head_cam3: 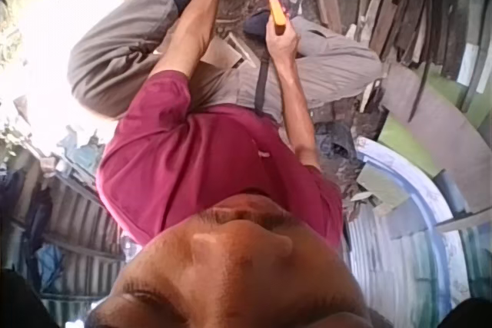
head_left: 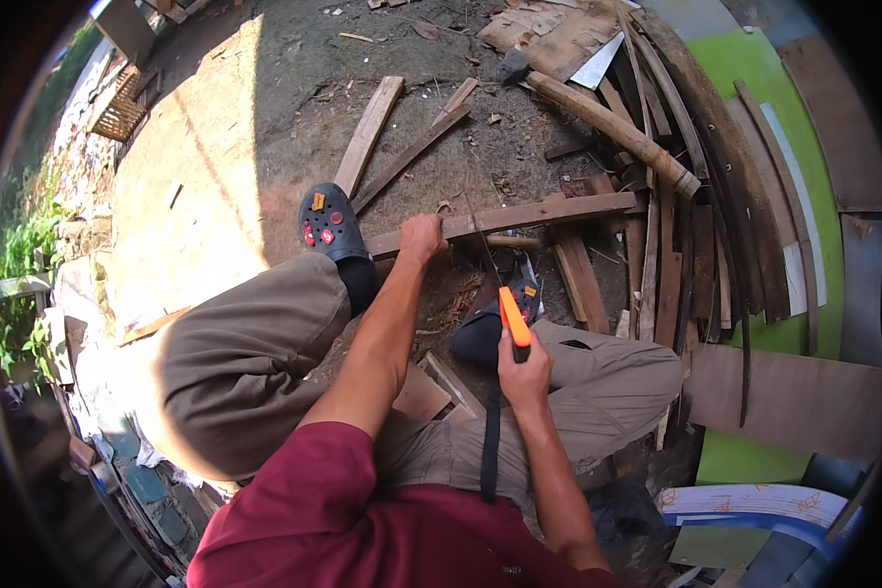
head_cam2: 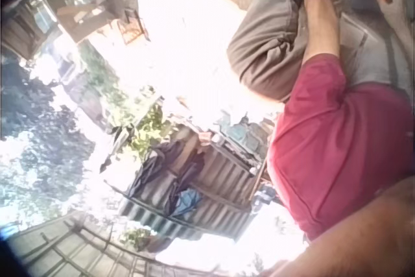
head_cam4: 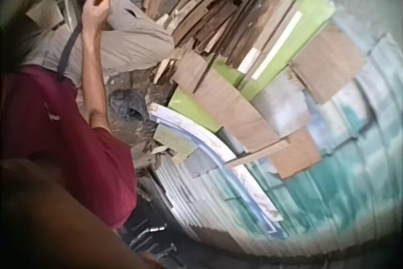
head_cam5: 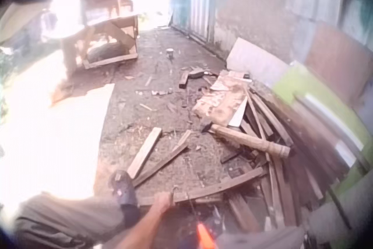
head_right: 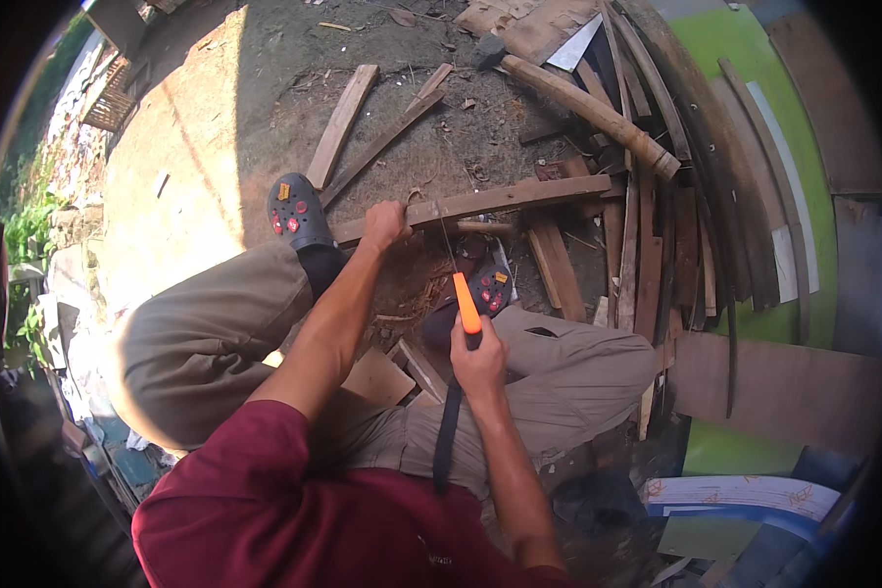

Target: The person sits on the ground and uses a hand saw to cut a long wooden plank. They hold the plank steady with their left hand and saw with their right hand, periodically adjusting the plank's position.

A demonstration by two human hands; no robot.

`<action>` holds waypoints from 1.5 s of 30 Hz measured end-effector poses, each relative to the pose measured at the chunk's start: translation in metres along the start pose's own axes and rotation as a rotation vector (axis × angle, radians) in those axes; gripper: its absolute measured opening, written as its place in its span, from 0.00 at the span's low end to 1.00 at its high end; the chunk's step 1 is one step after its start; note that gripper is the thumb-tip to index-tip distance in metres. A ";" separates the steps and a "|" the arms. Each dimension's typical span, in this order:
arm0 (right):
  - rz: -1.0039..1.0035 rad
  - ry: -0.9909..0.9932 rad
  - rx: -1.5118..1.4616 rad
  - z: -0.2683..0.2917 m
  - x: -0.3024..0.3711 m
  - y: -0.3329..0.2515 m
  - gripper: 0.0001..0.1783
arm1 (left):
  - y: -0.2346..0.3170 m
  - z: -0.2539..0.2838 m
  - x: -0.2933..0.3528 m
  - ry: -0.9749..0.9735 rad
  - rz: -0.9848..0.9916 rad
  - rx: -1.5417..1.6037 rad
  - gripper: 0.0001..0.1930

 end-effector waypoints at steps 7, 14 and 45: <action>0.044 0.025 0.013 -0.032 -0.041 0.001 0.11 | 0.017 0.002 -0.010 -0.081 -0.057 -0.044 0.15; -0.008 -0.030 0.029 0.013 0.021 0.012 0.09 | 0.005 -0.004 -0.011 -0.090 -0.007 -0.004 0.16; -0.033 -0.023 -0.007 0.001 0.013 -0.001 0.10 | -0.013 0.004 -0.032 -0.308 -0.011 0.052 0.33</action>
Point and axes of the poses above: each hand's wrist, its own x-axis away from the middle knuckle, its own z-axis out of the back of the hand, y = z × x, the point moved 10 cm from there along -x, towards the middle knuckle, and after that the axes turned 2 degrees about -z, right-handed, at the moved point
